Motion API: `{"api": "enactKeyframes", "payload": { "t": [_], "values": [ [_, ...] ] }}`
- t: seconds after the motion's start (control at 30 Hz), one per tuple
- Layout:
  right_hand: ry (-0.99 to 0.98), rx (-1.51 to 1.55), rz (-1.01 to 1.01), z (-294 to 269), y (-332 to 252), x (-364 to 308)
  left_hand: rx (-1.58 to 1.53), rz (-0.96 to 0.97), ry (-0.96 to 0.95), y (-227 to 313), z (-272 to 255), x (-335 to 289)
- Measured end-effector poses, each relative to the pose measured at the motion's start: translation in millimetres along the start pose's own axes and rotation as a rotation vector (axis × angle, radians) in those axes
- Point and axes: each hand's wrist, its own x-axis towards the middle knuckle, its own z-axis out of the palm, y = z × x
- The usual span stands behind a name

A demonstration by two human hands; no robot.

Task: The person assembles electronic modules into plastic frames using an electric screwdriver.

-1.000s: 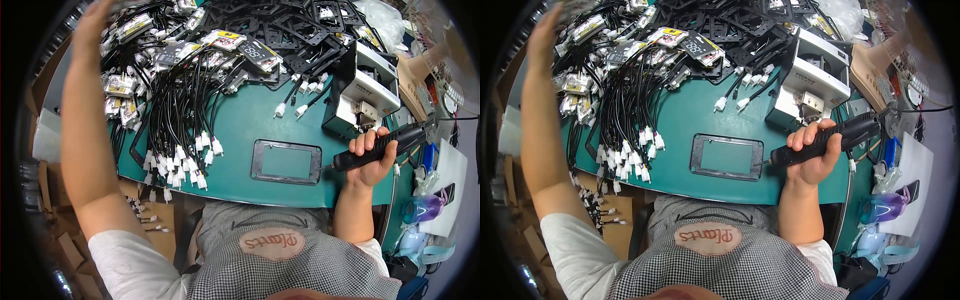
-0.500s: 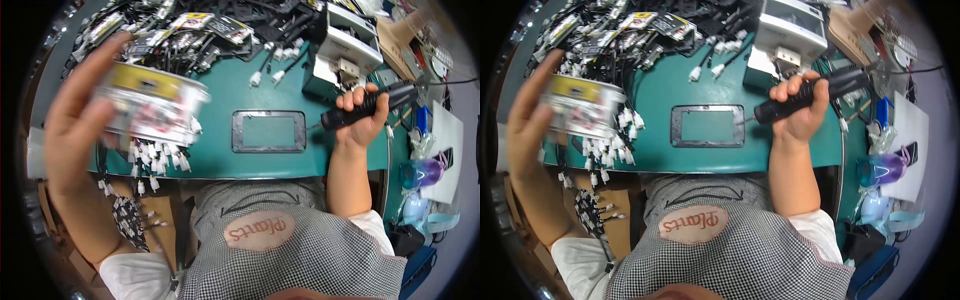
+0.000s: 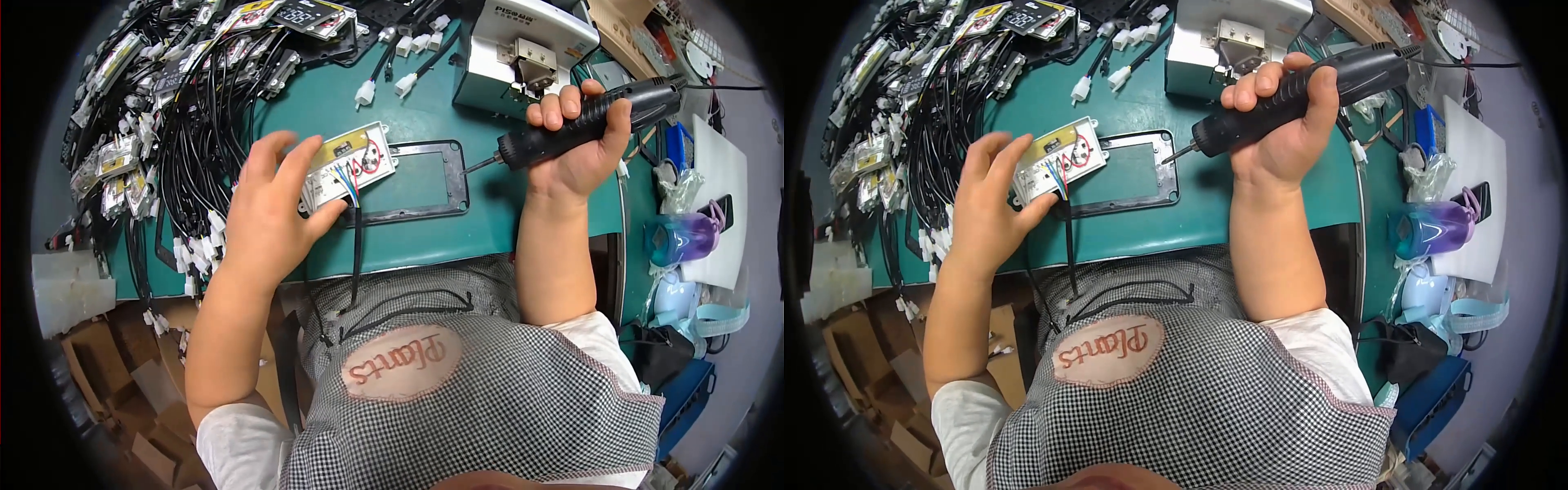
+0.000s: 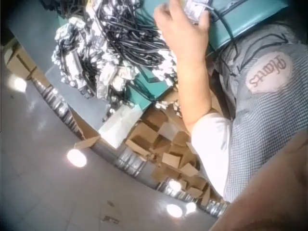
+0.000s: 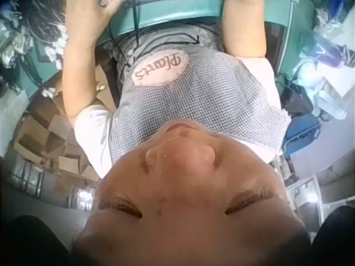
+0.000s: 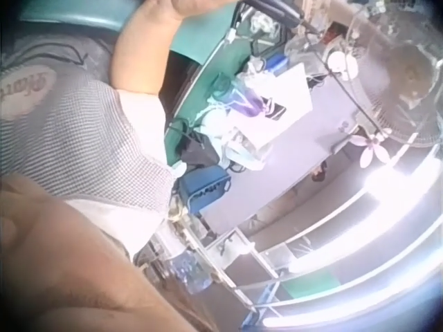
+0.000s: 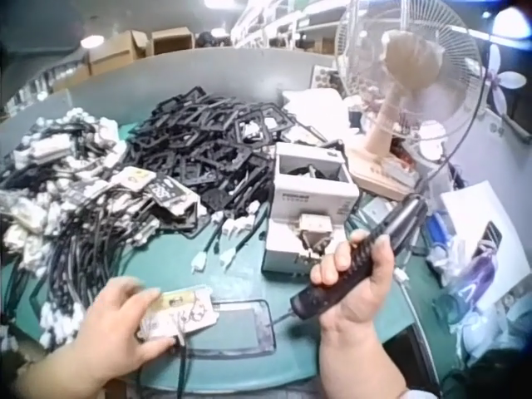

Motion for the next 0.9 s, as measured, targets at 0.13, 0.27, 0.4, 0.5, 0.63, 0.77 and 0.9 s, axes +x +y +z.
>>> {"api": "enactKeyframes", "payload": {
  "t": [0.13,0.27,0.4,0.5,0.63,0.77,0.9],
  "values": [
    [0.039,-0.016,-0.013,-3.4,-6.8,3.0,0.168,0.279,0.160,7.8,-3.5,1.6],
    [0.082,0.011,-0.066,-7.7,-13.6,8.6,0.004,0.367,0.054,19.1,12.3,11.8],
    [0.107,0.034,-0.040,-7.4,-8.6,9.3,-0.061,0.307,-0.062,15.8,38.8,8.9],
    [0.089,0.027,-0.044,-7.9,-7.5,9.7,-0.087,0.237,-0.083,15.2,37.4,9.6],
    [0.097,0.033,-0.045,-7.4,-9.7,10.2,-0.109,0.169,-0.156,13.7,35.4,13.3],
    [0.078,-0.045,-0.093,-6.1,-11.1,8.7,-0.171,0.155,-0.230,14.4,33.2,19.0],
    [0.002,-0.090,-0.163,3.1,-17.7,6.4,-0.177,0.132,-0.164,15.6,42.2,11.4]
  ]
}}
